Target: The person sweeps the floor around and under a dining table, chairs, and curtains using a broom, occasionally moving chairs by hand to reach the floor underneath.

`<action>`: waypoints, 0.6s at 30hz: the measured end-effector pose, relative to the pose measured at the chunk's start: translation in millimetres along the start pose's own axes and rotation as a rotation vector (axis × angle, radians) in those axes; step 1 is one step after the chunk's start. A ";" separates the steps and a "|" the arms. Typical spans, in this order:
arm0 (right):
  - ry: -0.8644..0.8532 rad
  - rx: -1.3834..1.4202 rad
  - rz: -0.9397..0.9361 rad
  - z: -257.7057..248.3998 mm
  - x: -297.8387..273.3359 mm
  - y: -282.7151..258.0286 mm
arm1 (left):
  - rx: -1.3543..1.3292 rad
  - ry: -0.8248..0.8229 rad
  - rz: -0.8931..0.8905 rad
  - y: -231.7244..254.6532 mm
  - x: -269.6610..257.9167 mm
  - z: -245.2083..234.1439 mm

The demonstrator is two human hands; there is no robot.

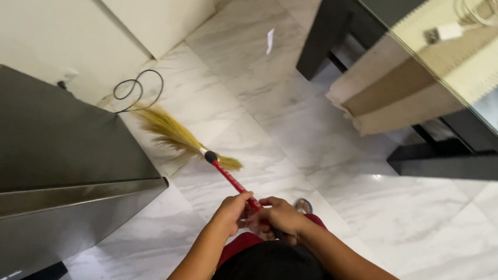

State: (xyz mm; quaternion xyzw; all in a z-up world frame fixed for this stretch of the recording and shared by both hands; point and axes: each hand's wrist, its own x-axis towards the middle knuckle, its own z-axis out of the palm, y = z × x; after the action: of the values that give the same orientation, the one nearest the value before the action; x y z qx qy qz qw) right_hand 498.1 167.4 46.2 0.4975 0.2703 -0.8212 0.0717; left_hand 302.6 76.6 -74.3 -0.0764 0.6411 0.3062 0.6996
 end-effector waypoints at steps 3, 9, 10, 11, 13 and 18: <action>-0.187 0.250 0.108 34.1 24.8 -41.8 | -0.280 0.068 0.181 21.4 4.0 -29.9; -0.141 0.412 0.273 78.0 120.2 -82.4 | -0.400 0.265 0.159 76.8 26.9 -71.9; -0.125 0.420 0.273 75.9 141.7 -90.5 | -0.400 0.250 0.178 88.9 32.2 -77.8; -0.134 0.439 0.267 71.5 167.8 -101.7 | -0.401 0.235 0.198 102.5 38.0 -84.0; -0.148 0.477 0.257 57.8 228.9 -131.8 | -0.304 0.229 0.249 139.4 54.4 -96.8; 0.016 0.467 0.190 -2.1 364.1 -250.4 | 0.032 0.377 0.341 249.6 90.5 -133.3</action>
State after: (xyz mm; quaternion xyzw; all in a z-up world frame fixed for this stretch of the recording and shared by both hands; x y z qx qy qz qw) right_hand 222.8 434.7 -172.8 0.5302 0.0262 -0.8469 0.0296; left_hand 57.1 239.8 -110.7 -0.0119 0.7687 0.3898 0.5069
